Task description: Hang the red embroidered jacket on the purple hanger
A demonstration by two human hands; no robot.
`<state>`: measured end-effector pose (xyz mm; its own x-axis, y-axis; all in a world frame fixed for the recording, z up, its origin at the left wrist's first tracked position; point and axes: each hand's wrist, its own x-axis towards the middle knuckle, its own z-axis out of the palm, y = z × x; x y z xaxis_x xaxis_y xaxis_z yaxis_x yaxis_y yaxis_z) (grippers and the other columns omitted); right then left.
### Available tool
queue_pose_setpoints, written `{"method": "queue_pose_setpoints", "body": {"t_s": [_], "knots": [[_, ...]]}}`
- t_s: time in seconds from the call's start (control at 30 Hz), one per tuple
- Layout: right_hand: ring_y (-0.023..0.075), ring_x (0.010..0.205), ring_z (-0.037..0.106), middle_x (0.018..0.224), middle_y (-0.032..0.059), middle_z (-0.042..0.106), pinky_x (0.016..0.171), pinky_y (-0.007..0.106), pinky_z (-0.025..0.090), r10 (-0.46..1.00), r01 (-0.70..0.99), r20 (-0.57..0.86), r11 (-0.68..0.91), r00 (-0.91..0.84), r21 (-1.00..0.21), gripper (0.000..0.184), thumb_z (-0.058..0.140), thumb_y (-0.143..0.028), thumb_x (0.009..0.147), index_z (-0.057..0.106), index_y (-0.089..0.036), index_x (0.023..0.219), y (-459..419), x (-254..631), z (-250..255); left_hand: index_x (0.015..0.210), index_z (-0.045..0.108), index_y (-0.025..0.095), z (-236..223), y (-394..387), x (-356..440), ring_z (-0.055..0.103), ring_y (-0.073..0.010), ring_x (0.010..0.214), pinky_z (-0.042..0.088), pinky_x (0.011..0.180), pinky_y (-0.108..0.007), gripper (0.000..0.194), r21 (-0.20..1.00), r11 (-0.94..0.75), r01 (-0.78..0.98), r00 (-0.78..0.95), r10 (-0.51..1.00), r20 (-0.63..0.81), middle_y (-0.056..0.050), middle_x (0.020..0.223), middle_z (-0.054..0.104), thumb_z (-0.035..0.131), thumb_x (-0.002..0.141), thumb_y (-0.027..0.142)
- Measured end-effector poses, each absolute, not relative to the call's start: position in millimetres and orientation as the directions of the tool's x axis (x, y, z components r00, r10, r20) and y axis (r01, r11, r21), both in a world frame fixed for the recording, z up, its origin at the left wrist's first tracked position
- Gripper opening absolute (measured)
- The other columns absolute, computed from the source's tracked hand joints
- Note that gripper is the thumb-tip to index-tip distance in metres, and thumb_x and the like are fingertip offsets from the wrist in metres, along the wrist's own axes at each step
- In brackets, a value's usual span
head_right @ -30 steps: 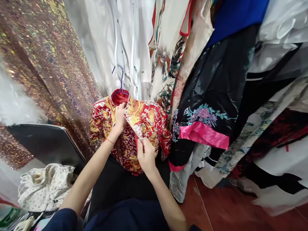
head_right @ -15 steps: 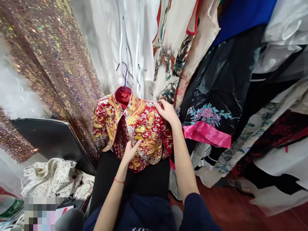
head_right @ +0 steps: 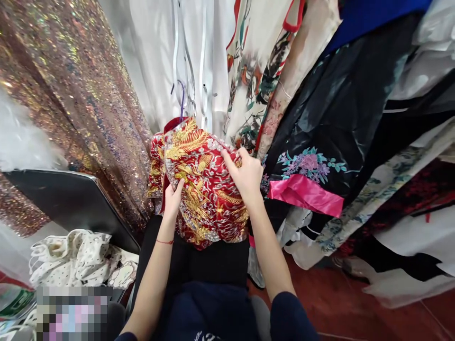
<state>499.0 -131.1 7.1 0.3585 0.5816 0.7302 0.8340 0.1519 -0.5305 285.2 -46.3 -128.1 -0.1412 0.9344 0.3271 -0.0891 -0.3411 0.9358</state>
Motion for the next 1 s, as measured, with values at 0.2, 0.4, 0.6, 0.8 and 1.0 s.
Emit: {"method": "queue_pose_setpoints", "body": {"t_s": [0.2,0.4,0.6,0.8,1.0], "knots": [[0.0208,0.064,0.055,0.071,0.0038,0.061,0.061,0.031,0.036,0.692,0.899,0.680,0.102,0.244,-0.426,0.063,0.048,-0.080,0.082,0.060,-0.020,0.094,-141,493,-19,0.103,0.068,0.013,-191,-40,272,0.065,-0.0227,0.104,0.049,0.096,-0.033,0.045,0.979,-0.204,-0.022,-0.058,0.978,0.202,-0.010,0.108,0.072,0.061,0.085,0.054],[0.0273,0.089,0.063,0.097,0.0134,0.069,0.079,0.037,0.043,0.598,0.966,0.800,0.169,0.058,-0.196,0.061,0.034,-0.068,0.096,0.064,-0.017,0.108,-115,480,-10,0.086,0.074,0.013,-233,-53,258,0.069,-0.0259,0.083,0.056,0.078,-0.036,0.051,0.996,-0.064,0.059,0.225,0.973,0.050,-0.009,0.083,0.075,0.087,0.054,0.050],[0.0224,0.076,0.063,0.083,0.0111,0.069,0.064,0.030,0.037,0.579,0.976,0.803,0.053,0.142,-0.211,0.062,0.027,-0.064,0.100,0.065,-0.015,0.097,-76,488,-25,0.099,0.069,0.012,-246,-19,233,0.067,-0.0240,0.097,0.052,0.087,-0.032,0.057,0.982,-0.027,0.185,-0.075,0.996,0.041,-0.011,0.100,0.074,0.059,0.078,0.064],[0.0259,0.089,0.062,0.097,0.0162,0.068,0.072,0.032,0.042,0.647,0.988,0.755,0.022,0.102,-0.152,0.062,0.025,-0.059,0.102,0.063,-0.011,0.116,-54,497,-56,0.084,0.067,0.016,-244,-8,226,0.067,-0.0267,0.096,0.049,0.085,-0.034,0.039,0.898,0.112,0.425,-0.242,0.970,-0.006,-0.010,0.086,0.072,0.058,0.082,0.053],[0.0387,0.105,0.054,0.113,0.0285,0.061,0.088,0.052,0.041,0.653,0.974,0.730,-0.058,0.203,-0.219,0.061,0.023,-0.048,0.101,0.058,-0.005,0.125,-44,493,-50,0.067,0.063,0.021,-218,-35,222,0.067,-0.0282,0.083,0.048,0.072,-0.033,0.039,0.783,0.130,0.609,-0.190,0.982,-0.015,-0.007,0.072,0.068,0.076,0.068,0.057]]}}
